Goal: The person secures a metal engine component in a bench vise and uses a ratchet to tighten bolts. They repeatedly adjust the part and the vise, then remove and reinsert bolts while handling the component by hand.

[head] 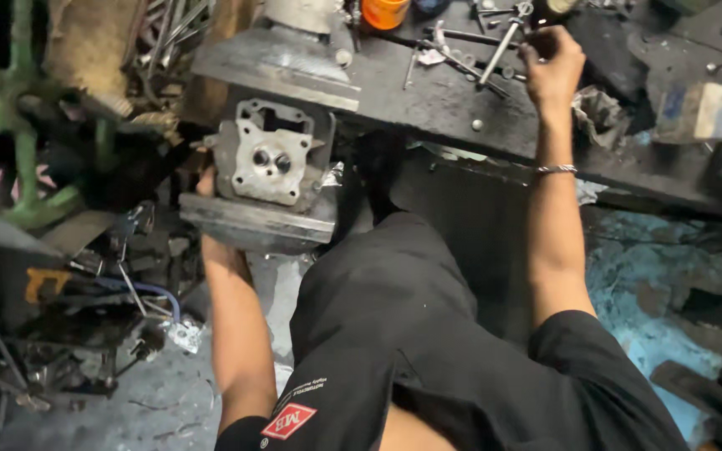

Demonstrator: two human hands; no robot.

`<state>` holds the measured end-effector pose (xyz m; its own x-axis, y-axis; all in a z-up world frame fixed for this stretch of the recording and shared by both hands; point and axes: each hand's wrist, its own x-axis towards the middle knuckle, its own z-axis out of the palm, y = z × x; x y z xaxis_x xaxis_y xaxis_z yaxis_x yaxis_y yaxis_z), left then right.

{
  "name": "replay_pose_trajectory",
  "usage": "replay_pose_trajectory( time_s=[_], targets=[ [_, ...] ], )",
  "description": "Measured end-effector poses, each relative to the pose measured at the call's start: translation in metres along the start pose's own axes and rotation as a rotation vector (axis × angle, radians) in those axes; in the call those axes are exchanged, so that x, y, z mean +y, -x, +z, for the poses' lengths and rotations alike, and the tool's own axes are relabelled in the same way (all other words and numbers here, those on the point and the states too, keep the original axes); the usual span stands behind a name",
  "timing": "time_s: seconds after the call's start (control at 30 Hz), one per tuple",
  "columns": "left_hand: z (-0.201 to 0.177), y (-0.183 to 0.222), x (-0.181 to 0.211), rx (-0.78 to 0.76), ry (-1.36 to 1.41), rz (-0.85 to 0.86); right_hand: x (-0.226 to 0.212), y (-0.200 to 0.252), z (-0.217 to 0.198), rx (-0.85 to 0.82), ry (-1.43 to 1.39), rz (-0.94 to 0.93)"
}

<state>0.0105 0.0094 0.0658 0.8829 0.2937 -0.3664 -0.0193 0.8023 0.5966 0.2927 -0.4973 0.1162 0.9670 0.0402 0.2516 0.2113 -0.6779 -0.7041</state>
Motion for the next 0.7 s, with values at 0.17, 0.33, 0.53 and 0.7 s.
replay_pose_trajectory(
  time_s=[0.17,0.33,0.53,0.7],
  targets=[
    [0.004,0.002,0.001,0.018,-0.014,-0.013,0.037,-0.009,0.010,0.104,0.085,-0.057],
    [0.008,0.012,0.004,0.040,-0.011,0.020,0.024,0.007,0.014,0.280,0.146,-0.171],
    [-0.015,0.054,0.028,0.076,-0.039,0.105,-0.005,0.052,0.037,-0.099,0.330,-0.121],
    [-0.026,0.080,0.042,0.389,-0.298,0.277,-0.006,0.041,0.048,-0.259,0.456,-0.263]
  ],
)
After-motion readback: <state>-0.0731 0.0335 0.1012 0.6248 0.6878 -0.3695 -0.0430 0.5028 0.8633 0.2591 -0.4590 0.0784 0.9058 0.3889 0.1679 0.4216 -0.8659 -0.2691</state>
